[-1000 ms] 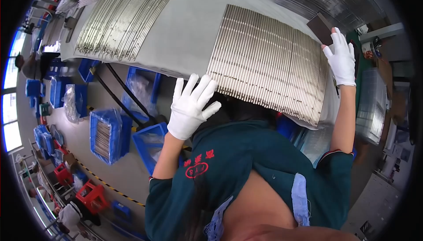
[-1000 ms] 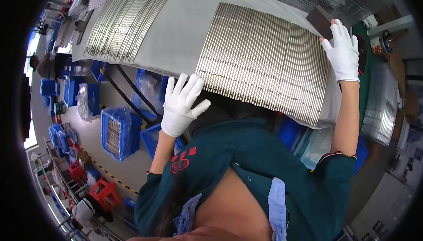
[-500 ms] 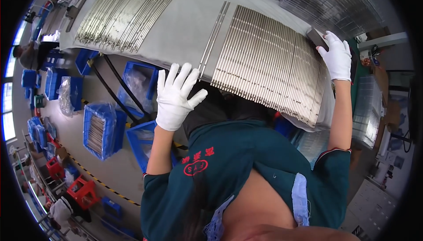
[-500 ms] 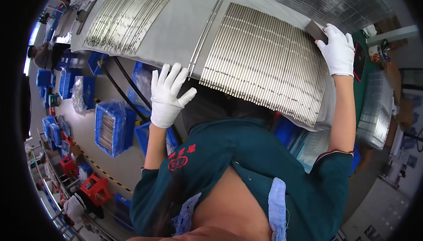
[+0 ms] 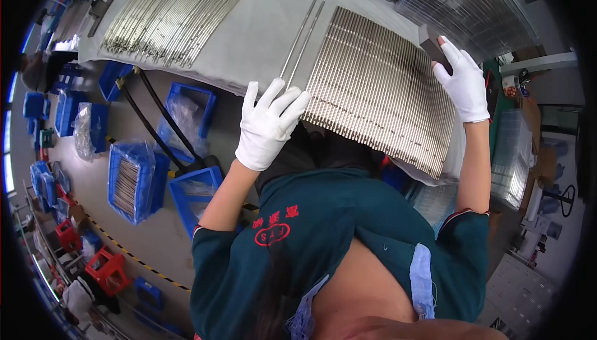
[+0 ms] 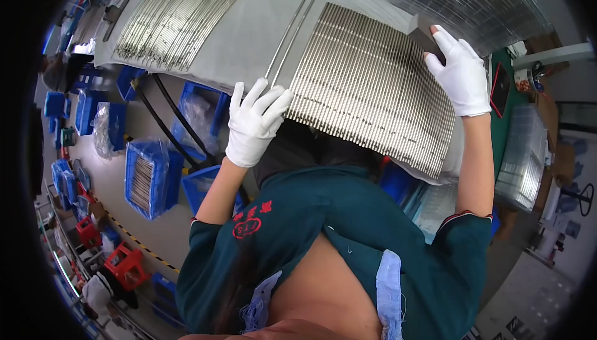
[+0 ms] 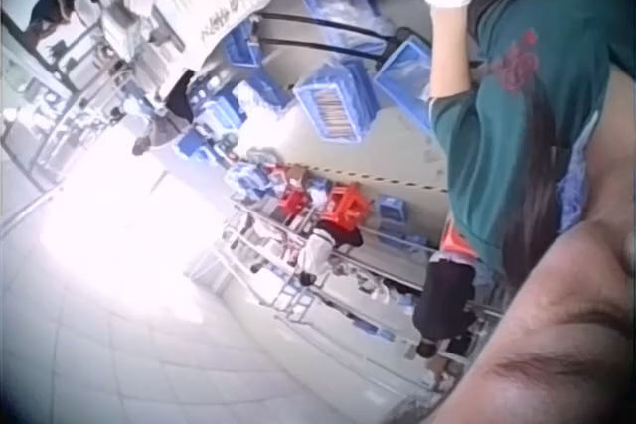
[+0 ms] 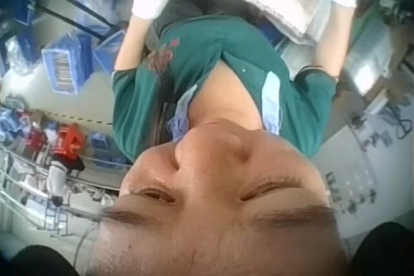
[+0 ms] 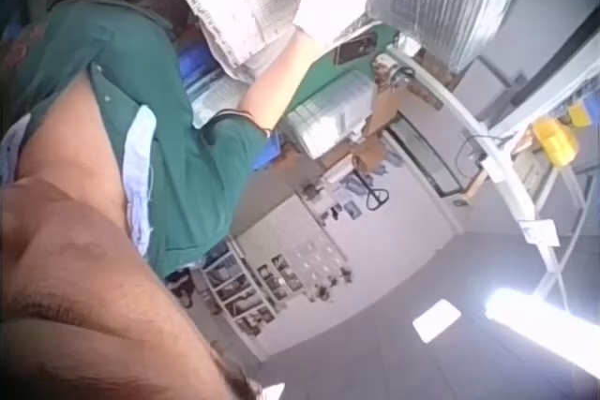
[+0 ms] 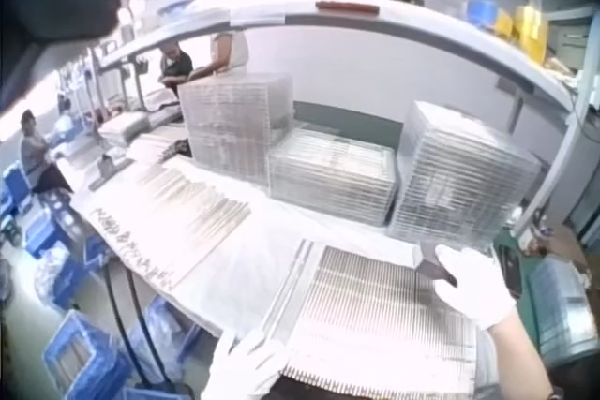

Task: Arranging and aligning thin metal rods on a workbench using a small block.

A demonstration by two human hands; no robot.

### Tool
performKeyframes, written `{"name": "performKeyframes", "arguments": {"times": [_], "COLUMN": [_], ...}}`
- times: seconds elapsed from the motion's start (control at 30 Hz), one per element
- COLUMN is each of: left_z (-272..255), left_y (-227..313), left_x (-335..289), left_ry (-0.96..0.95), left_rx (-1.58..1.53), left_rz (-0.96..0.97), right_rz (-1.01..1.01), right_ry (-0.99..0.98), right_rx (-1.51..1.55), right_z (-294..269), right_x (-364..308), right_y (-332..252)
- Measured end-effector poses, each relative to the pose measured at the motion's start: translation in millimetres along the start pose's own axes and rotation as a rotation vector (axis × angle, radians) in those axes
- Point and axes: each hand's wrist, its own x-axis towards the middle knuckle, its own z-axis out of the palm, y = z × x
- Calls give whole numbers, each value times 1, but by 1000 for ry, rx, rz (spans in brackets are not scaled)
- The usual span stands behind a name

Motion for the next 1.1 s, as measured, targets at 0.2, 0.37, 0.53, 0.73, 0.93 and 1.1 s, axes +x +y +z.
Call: {"name": "performKeyframes", "arguments": {"times": [0.2, 0.37, 0.53, 0.73, 0.93, 1.1], "left_z": [9, 3, -3, 1, -2, -5], "left_y": [-4, -8, -15, -18, -22, -21], "left_x": [4, 8, 6, 6, 10, 12], "left_ry": [108, 45, -9, -14, -6, -25], "left_rx": [5, -6, -37, -70, -87, -114], "left_rz": [35, 96, 146, 161, 206, 196], "right_rz": [-525, -307, -272, -89, -13, -151], "right_ry": [-240, -198, -251, -359, -350, -316], "right_rx": [34, 422, 104, 244, 339, 142], "right_z": [17, 29, 39, 37, 39, 44], "right_x": [-6, -17, -25, -18, -8, -6], "right_y": [-60, -67, -88, -89, -90, -89]}}
